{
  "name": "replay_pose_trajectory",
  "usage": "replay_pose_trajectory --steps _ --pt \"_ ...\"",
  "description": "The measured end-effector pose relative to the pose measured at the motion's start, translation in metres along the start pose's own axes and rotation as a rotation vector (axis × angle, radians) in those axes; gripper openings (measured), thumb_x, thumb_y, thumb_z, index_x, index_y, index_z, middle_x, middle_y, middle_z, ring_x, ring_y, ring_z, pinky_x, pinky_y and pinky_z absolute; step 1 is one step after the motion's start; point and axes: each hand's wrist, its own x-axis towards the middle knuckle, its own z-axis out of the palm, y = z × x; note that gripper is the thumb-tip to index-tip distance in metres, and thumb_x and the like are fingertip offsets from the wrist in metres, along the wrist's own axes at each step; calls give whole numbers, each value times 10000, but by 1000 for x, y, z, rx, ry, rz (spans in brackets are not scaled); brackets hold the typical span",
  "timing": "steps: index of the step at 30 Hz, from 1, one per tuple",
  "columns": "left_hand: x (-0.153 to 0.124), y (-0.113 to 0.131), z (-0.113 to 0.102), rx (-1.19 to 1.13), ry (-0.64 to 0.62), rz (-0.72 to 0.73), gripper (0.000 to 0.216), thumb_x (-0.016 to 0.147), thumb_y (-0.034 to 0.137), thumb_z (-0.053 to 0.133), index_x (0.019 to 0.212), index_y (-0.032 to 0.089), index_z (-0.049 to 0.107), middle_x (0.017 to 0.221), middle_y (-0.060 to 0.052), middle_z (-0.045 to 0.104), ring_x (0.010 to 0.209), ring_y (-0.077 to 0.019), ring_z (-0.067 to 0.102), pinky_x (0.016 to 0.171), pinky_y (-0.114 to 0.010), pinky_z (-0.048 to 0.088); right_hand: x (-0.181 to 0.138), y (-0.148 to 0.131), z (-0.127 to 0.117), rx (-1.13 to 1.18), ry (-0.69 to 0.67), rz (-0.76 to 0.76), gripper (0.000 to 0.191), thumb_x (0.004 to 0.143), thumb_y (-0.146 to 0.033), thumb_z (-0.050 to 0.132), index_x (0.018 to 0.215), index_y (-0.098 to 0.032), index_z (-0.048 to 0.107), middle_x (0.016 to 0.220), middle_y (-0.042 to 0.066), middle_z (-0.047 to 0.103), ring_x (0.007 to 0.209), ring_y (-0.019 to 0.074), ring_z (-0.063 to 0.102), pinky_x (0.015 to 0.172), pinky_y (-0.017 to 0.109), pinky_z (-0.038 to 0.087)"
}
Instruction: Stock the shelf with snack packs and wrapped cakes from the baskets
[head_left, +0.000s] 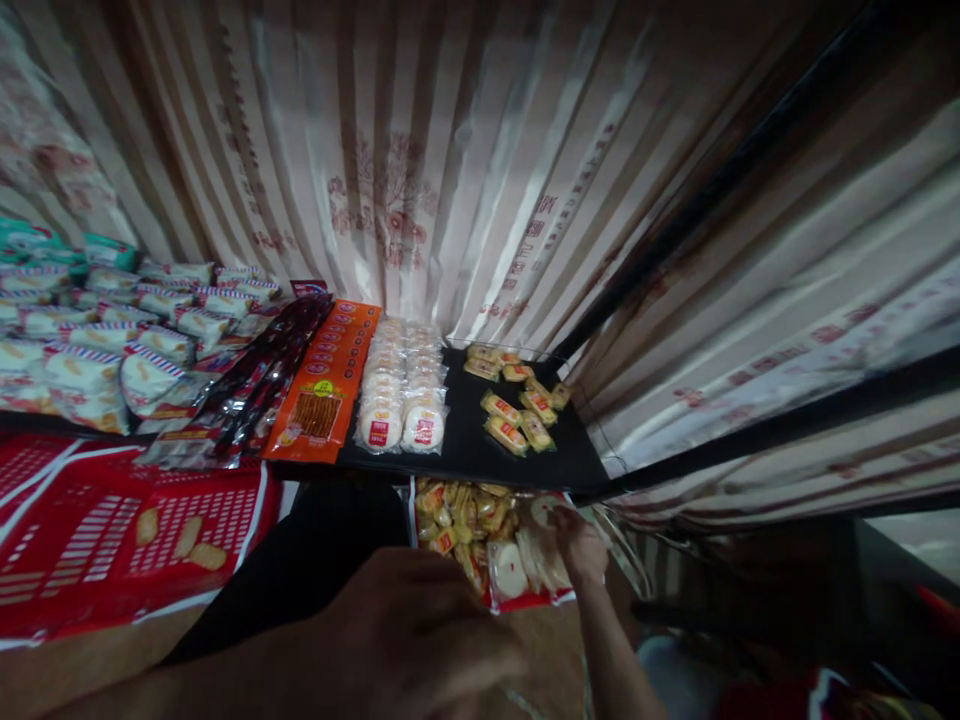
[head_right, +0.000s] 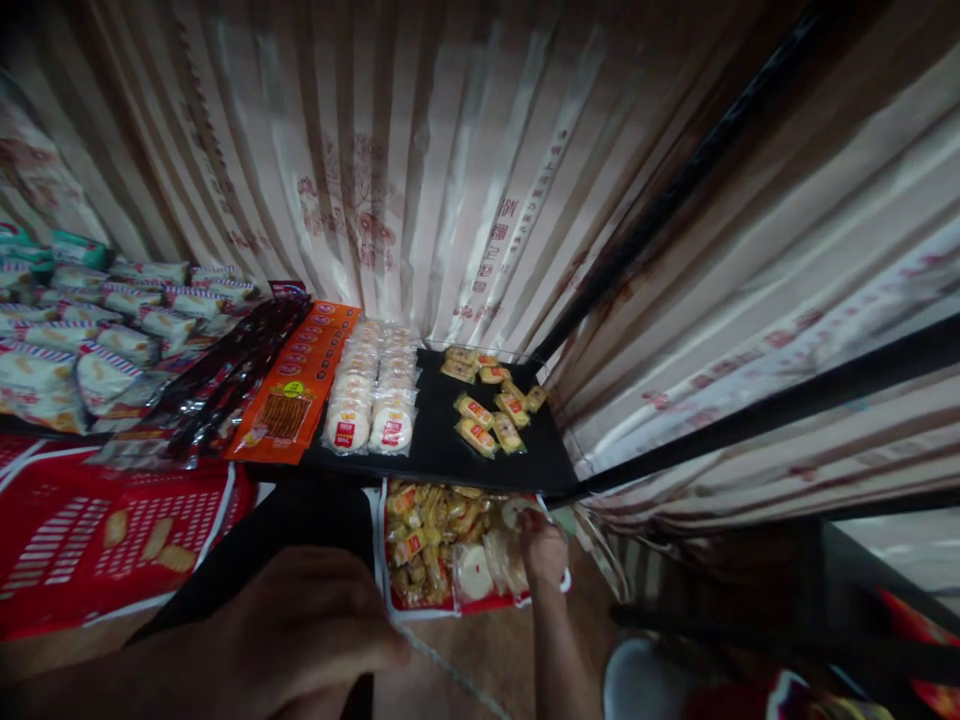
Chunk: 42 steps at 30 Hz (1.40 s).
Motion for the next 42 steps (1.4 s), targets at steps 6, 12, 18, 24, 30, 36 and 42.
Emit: replay_pose_trajectory --steps 6,12,18,24,30,36,42 --pt "-1 -38 34 -17 -176 -138 407 819 114 409 1161 280 555 1063 -19 666 948 -182 628 847 -293 497 -28 -11 -23 402 109 153 376 693 -451 534 862 -150 683 697 90 674 672 235 617 593 308 448" --pt "-6 -78 67 18 -26 -256 551 818 134 404 1359 212 341 1405 -70 404 1296 -200 360 1054 -354 347 -76 -51 -37 1291 -188 318 207 590 -295 718 751 -189 644 745 3 682 652 142 639 590 232 535" --pt "-4 -118 65 -101 308 -442 586 784 237 483 1347 150 346 1418 -130 352 1275 -236 370 999 -380 409 -118 -118 -44 1518 -592 425 218 602 -153 739 792 -168 635 799 26 706 680 141 679 618 211 572" --pt "-13 -142 48 -358 543 -586 216 778 250 494 970 188 571 953 -40 636 840 -150 597 685 -242 497 -135 -177 -40 1469 -863 396 181 657 -178 734 787 -131 618 717 67 709 663 154 689 621 216 570" --pt "-24 -156 37 -446 690 -745 118 764 296 504 785 180 515 648 29 568 601 -108 551 565 -207 444 -141 -205 -32 1420 -879 289 288 667 -347 741 815 -138 610 721 60 698 621 109 658 593 187 529" --pt "-36 -160 42 -498 700 -868 140 751 320 494 745 180 504 574 40 556 543 -110 545 526 -208 403 -145 -208 -2 876 -615 -154 356 707 -528 614 752 -176 622 521 -50 552 442 82 470 429 184 361" --pt "-60 -167 46 -428 643 -912 171 775 346 458 738 184 497 556 43 554 543 -116 541 542 -216 405 -147 -213 18 645 -472 -386 394 732 -536 546 723 -160 662 635 -4 597 599 133 503 588 241 400"
